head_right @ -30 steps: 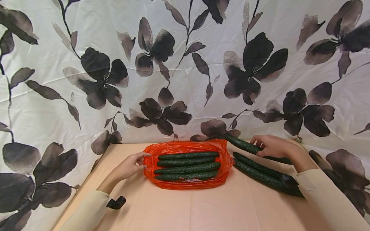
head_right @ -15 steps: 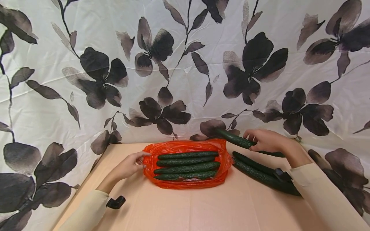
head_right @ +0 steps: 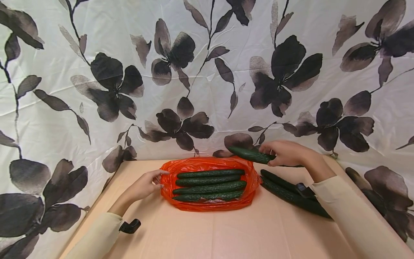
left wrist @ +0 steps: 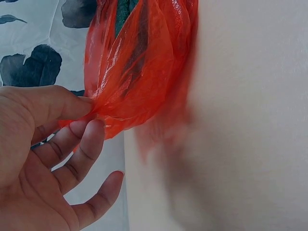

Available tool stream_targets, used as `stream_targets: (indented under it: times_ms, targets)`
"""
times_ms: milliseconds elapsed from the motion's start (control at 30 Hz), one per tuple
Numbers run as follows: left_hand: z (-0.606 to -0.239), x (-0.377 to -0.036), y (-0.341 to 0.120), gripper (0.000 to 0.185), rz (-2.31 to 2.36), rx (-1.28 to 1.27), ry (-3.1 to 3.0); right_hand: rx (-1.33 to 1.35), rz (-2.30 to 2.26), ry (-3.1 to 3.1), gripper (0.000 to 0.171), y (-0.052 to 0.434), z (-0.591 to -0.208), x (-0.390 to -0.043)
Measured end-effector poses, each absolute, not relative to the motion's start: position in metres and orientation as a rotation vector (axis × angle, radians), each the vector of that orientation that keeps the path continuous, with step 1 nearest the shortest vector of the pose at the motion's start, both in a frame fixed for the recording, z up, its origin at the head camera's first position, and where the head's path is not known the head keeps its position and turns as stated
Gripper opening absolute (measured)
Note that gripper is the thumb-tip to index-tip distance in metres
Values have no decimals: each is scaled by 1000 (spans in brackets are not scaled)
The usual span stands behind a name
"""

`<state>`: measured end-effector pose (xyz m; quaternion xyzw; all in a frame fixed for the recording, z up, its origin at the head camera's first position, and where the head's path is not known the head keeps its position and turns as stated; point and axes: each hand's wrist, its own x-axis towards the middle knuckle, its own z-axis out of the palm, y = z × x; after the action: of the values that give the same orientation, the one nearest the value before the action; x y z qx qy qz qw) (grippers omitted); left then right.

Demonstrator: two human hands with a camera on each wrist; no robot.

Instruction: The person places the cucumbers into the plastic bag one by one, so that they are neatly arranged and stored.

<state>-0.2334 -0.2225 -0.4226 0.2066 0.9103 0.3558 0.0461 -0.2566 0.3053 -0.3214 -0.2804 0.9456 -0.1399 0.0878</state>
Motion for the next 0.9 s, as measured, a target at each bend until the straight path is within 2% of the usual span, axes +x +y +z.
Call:
stream_targets:
  times_ms: [600,900]
  targets:
    - [-422,-232,-222,47,1084,627,2778,-970,-456,2755,37,262,-312,-259]
    - [-421,-232,-220,47,1089,637,2783,-1020,-444,2714,41,241,-312,-264]
